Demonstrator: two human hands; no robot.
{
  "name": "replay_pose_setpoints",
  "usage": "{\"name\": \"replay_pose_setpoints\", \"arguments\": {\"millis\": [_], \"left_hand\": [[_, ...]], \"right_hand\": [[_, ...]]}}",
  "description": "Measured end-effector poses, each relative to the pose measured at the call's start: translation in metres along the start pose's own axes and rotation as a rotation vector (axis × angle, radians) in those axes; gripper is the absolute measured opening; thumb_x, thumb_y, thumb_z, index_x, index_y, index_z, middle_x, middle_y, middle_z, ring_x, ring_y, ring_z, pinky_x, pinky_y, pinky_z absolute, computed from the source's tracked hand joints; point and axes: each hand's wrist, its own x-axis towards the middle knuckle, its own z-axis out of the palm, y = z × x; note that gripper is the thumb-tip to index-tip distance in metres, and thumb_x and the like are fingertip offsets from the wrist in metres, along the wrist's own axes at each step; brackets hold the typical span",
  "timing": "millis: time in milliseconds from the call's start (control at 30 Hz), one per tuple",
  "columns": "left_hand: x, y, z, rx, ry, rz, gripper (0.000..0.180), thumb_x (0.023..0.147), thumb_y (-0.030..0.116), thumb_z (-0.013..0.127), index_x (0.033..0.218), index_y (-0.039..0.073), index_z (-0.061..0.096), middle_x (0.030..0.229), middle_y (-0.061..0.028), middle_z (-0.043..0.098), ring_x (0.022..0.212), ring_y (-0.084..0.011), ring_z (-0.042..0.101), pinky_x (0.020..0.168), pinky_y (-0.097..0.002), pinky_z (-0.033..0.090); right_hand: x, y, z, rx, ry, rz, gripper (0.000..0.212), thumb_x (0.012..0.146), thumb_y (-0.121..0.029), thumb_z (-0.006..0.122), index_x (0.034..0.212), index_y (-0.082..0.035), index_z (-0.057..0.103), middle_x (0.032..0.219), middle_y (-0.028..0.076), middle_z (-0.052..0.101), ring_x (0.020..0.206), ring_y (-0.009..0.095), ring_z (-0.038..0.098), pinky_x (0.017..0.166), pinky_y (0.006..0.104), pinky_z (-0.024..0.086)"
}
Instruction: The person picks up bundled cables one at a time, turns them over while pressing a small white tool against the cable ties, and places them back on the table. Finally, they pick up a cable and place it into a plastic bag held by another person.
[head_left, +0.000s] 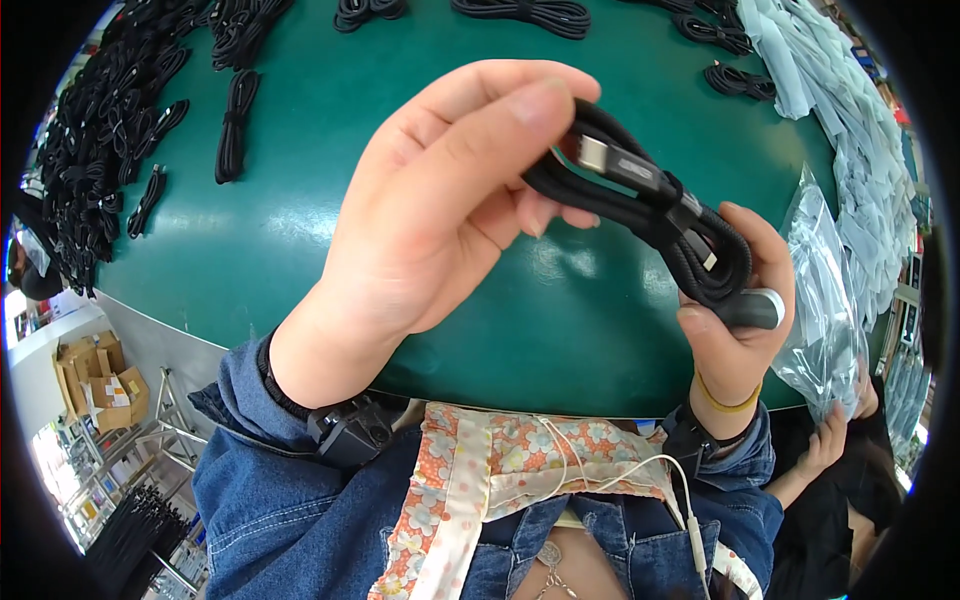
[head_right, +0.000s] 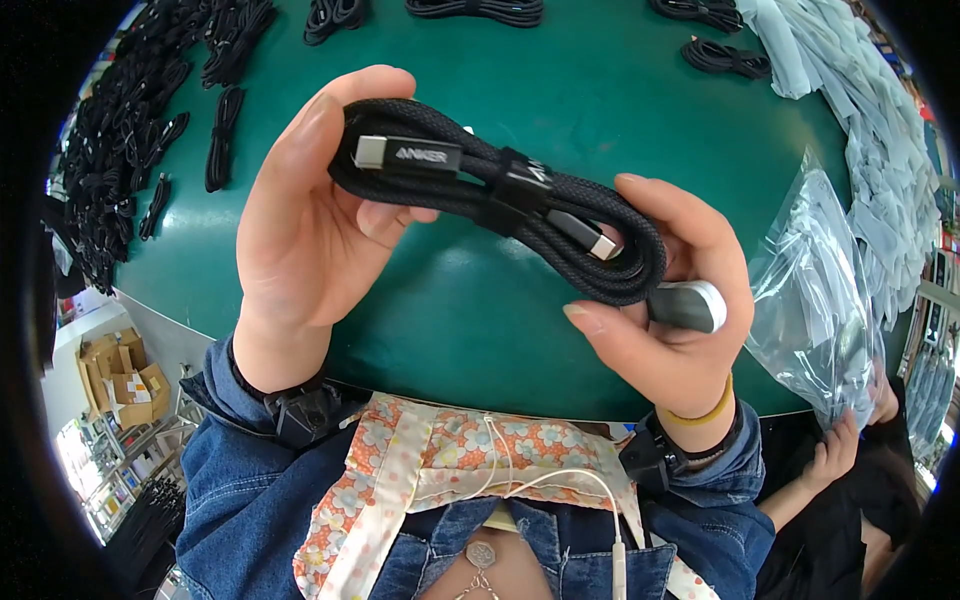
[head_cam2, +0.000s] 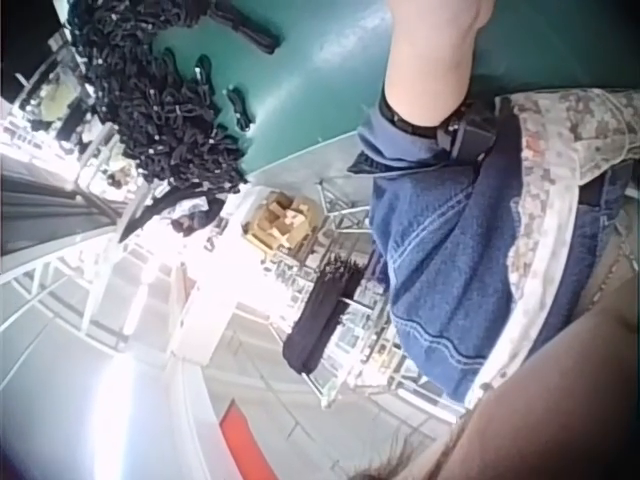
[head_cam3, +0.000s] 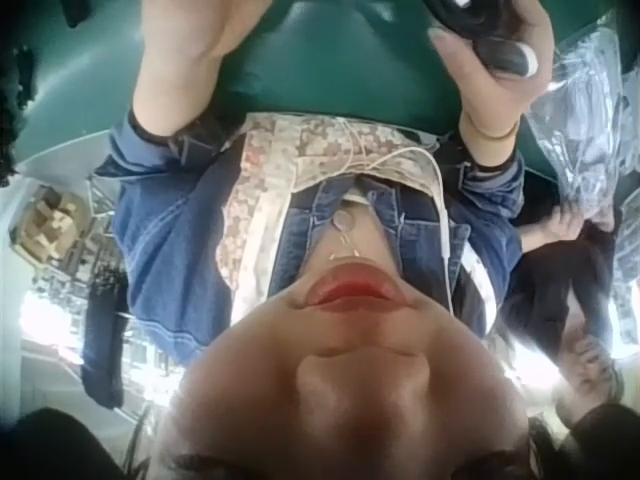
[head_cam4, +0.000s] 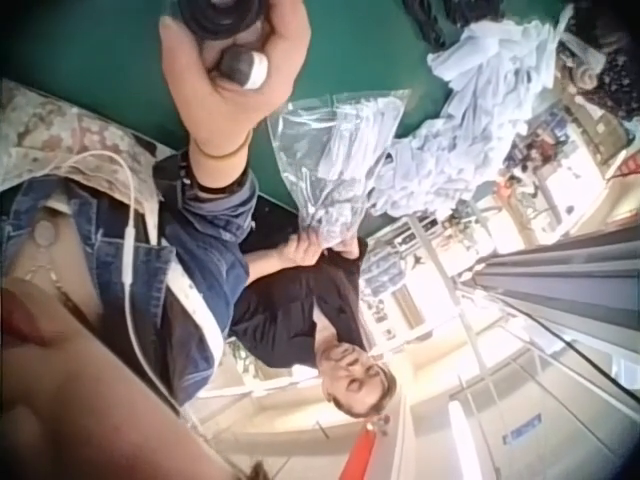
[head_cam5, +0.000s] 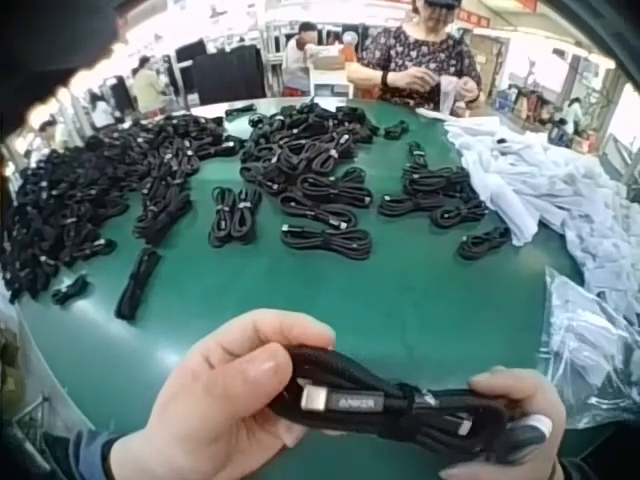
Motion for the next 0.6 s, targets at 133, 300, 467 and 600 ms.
{"name": "replay_pose_setpoints", "arguments": {"millis": [133, 300, 467, 600], "left_hand": [[0.003, -0.004, -0.001, 0.059, 0.062, 0.008, 0.035, 0.088, 0.022, 0.03, 0.109, -0.004, 0.042, 0.086, -0.0127, 0.057, 0.071, -0.0162, 0.058, 0.058, -0.0215, 0.045], [0.005, -0.005, 0.004, 0.106, 0.144, -0.005, 0.033, 0.087, 0.02, 0.033, 0.107, -0.004, 0.043, 0.085, -0.0104, 0.057, 0.065, -0.0129, 0.055, 0.054, -0.0191, 0.042], [0.004, -0.004, 0.005, 0.128, 0.173, -0.018, 0.032, 0.087, 0.02, 0.033, 0.107, -0.005, 0.044, 0.084, -0.0097, 0.057, 0.066, -0.0113, 0.055, 0.054, -0.0189, 0.042], [0.004, -0.006, -0.002, 0.093, 0.101, -0.015, 0.031, 0.087, 0.019, 0.034, 0.106, -0.004, 0.044, 0.084, -0.0097, 0.058, 0.069, -0.0124, 0.057, 0.056, -0.0193, 0.044]], "right_hand": [[-0.006, 0.0, -0.009, -0.052, 0.008, -0.039, 0.061, 0.06, 0.003, 0.068, 0.112, 0.01, 0.037, 0.099, 0.014, 0.051, 0.089, 0.014, 0.052, 0.077, 0.0222, 0.043], [-0.005, 0.002, -0.012, -0.115, -0.022, -0.102, 0.063, 0.06, 0.002, 0.069, 0.113, 0.01, 0.036, 0.103, 0.015, 0.049, 0.091, 0.014, 0.052, 0.078, 0.0217, 0.043], [-0.006, 0.001, -0.01, -0.09, -0.004, -0.127, 0.064, 0.059, 0.002, 0.07, 0.113, 0.009, 0.036, 0.101, 0.015, 0.049, 0.09, 0.013, 0.052, 0.077, 0.0206, 0.043], [-0.008, 0.001, -0.012, -0.089, -0.019, -0.144, 0.064, 0.059, 0.002, 0.07, 0.113, 0.009, 0.036, 0.101, 0.015, 0.049, 0.089, 0.013, 0.052, 0.076, 0.0203, 0.043]]}}
